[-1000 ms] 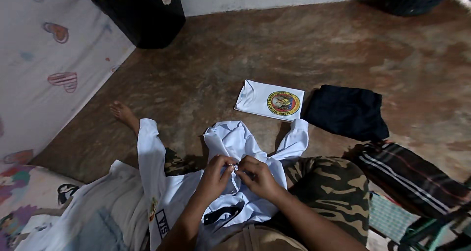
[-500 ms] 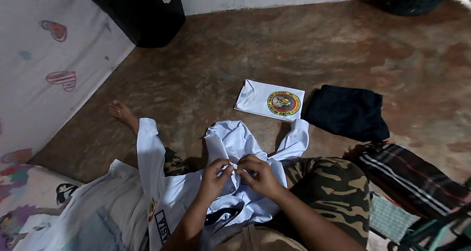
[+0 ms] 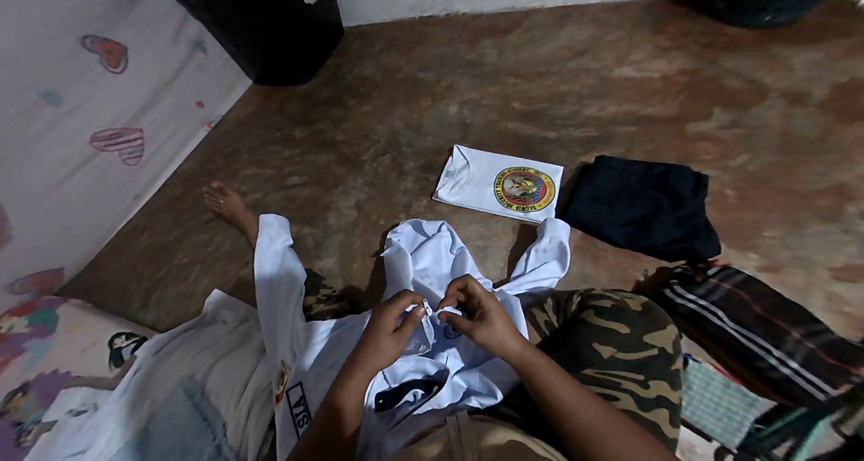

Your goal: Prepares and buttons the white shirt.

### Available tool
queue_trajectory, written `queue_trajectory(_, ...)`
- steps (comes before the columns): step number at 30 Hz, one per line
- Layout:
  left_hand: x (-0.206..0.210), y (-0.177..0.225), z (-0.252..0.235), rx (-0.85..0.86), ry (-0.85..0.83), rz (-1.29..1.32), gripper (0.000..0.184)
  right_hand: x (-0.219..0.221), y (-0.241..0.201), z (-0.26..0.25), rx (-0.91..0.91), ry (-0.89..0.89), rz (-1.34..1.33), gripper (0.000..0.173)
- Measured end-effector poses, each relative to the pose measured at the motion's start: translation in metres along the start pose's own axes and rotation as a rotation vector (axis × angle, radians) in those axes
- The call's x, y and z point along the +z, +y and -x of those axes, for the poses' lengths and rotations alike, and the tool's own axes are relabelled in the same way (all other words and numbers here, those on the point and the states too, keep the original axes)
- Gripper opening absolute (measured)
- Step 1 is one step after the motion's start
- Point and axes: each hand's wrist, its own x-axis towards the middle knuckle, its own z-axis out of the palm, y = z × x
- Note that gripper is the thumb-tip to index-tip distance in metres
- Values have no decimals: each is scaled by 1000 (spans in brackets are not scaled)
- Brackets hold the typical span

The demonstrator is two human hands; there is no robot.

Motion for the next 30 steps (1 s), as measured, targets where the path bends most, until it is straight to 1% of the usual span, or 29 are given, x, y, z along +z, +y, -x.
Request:
queue_trajectory(2, 1, -2, 1, 5, -22, 6, 26, 0, 0, 0, 1, 6, 27, 32)
queue_trajectory(8, 7, -1, 4, 9, 2, 0, 24, 0, -1, -1, 31, 49, 96, 34)
queue_trajectory(11, 11, 0, 4, -26, -5, 4, 24, 1, 0, -1, 42, 64, 115, 32)
queue_trajectory(15, 18, -5, 3, -52, 33, 116, 23, 2, 3, -1, 37, 70, 170, 30)
queue_trajectory(17, 18, -5, 4, -77, 64, 182, 21, 1, 3, -1, 44, 45, 183, 25)
queue_trajectory(20, 16, -5, 4, -110, 102, 251, 20, 0, 7, -1, 56, 23, 123, 19)
queue_trajectory(25, 16, -8, 5, -112, 125, 293, 18, 4, 16, 1, 4, 43, -82, 12)
queue_trajectory(30, 19, -4, 3, -111, 121, 369, 18, 10, 19, 2, -64, 173, -182, 10)
